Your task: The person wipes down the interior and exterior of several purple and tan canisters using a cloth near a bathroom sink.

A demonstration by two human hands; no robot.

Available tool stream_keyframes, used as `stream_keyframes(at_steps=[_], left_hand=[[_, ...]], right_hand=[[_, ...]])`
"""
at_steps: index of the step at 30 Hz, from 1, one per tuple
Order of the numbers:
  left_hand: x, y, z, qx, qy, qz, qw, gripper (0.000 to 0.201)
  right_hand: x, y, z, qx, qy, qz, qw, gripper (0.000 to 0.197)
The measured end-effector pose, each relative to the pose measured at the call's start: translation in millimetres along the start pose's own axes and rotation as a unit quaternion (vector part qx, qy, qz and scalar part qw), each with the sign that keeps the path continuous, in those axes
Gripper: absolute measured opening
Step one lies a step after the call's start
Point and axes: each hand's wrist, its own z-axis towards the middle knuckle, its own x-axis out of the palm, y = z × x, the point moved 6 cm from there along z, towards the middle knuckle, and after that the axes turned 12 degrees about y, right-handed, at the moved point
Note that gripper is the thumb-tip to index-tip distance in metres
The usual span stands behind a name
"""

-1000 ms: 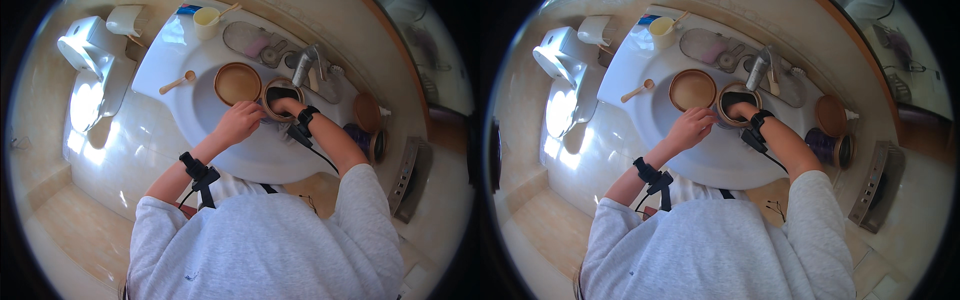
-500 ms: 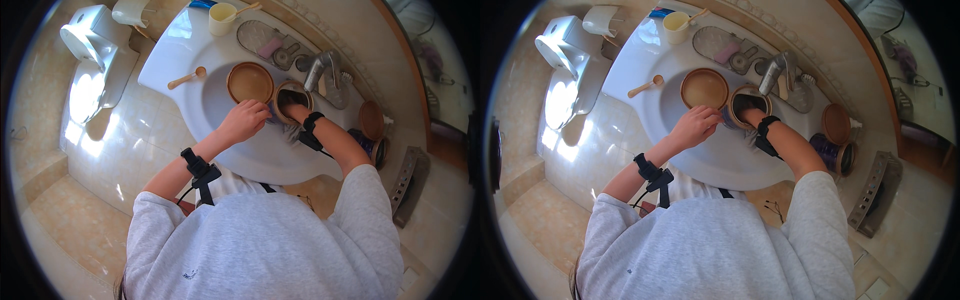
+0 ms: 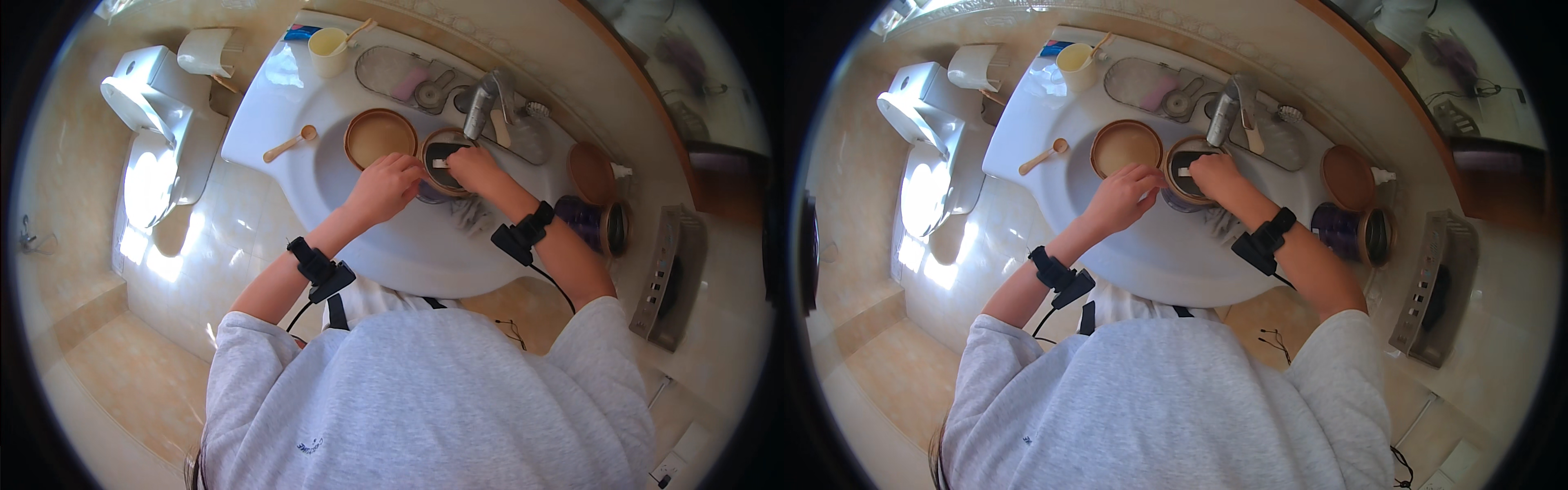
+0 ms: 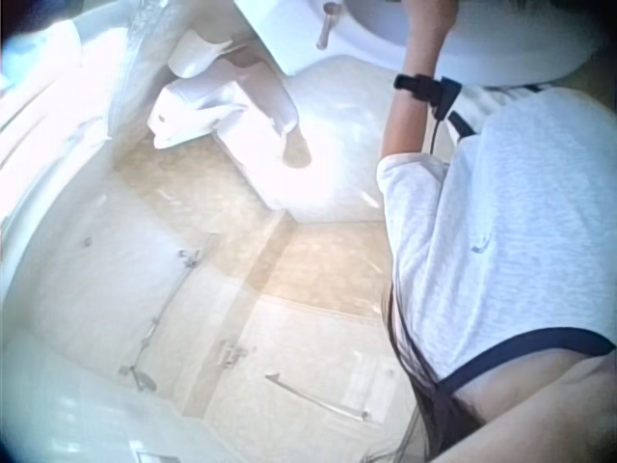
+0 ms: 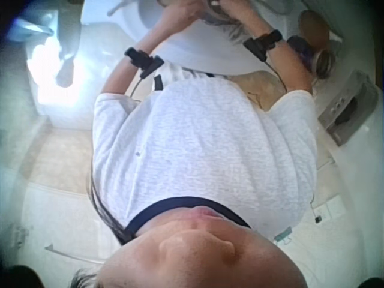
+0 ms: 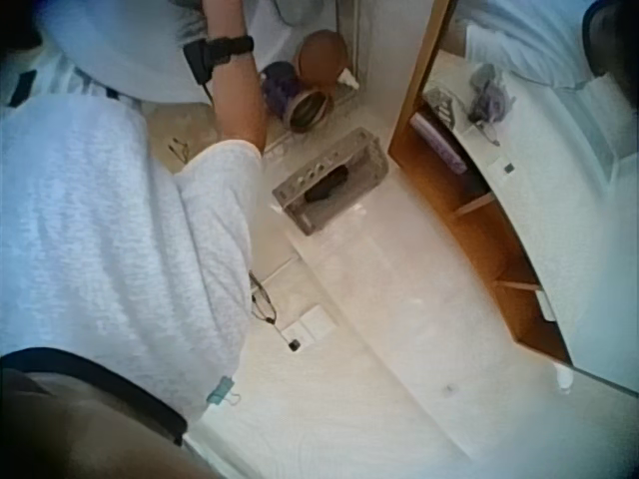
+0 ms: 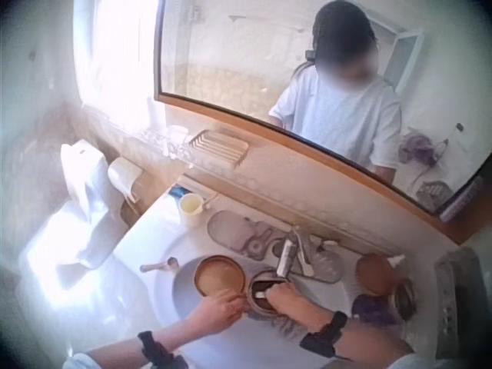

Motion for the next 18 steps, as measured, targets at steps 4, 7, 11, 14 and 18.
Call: stream_keyframes(at_steps=[4,7,11,14,18], left_hand=[[1.3,-5.6,9.2,-0.044,-0.01,-0.009,0.999,0.01],[10.0,-3.1,19.2,-0.108,0.037,-0.024,0.993,0.017],[49.4,14.2,24.6,-0.225,0.146,-0.314,0.911,0.033],[72.9,0.3,27.1,-0.258,0.162,-0.483,0.821,0.039],[73.8,-23.3,30.9,-0.222,0.063,-0.627,0.744,0.037]], right_hand=[[-3.9,-13.3,-32.7,0.051,-0.102,0.073,0.991,0.017],[-5.4,-14.6,-53.0,0.086,-0.133,0.113,0.981,0.024],[2.3,-7.8,-70.3,0.059,-0.217,0.178,0.958,0.027],[6.3,-7.0,-76.7,0.017,-0.315,0.297,0.901,0.031],[15.5,-2.1,-71.1,-0.053,-0.262,0.557,0.786,0.034]])
